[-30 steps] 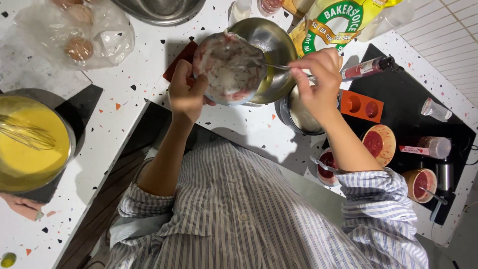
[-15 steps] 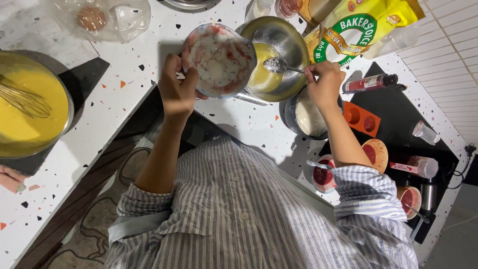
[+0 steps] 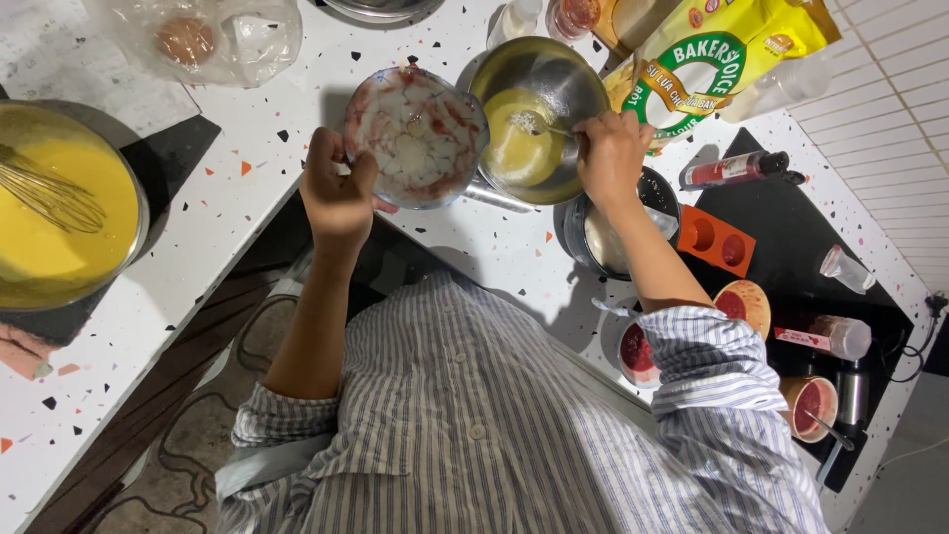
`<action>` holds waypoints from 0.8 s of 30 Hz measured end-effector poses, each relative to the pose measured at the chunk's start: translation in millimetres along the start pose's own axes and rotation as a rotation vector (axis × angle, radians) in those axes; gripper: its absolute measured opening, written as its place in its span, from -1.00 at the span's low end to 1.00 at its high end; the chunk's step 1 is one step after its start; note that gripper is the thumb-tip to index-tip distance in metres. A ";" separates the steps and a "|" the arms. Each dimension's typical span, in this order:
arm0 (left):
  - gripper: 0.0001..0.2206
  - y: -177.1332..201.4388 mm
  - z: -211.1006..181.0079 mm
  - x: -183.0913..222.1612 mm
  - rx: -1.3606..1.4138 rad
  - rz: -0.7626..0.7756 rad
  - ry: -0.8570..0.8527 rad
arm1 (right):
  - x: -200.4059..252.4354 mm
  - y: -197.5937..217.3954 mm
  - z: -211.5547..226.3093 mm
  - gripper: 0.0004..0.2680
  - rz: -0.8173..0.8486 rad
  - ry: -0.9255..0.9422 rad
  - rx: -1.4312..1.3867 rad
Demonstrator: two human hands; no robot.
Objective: Preparing and mixing ingredients for a baking recipe.
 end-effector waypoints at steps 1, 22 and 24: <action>-0.87 0.8 1.5 -0.1 -0.009 0.001 -0.043 | 2.1 -1.8 -0.2 -0.89 0.016 0.009 -0.028; -0.84 -8.0 -1.3 -4.3 0.066 0.014 0.018 | 31.7 31.3 42.8 -0.96 0.050 -0.048 -0.114; -0.85 -7.3 -3.8 -4.5 0.028 0.006 0.041 | 32.3 36.1 48.1 -0.96 0.045 -0.038 -0.106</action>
Point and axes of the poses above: each hand's wrist, its own x-axis away from the middle knuckle, its own y-axis out of the back of the hand, z = x × y, the point moved 5 cm from there along -x, towards the middle knuckle, and after that the axes turned 10 degrees about -x, right-handed, at the moved point
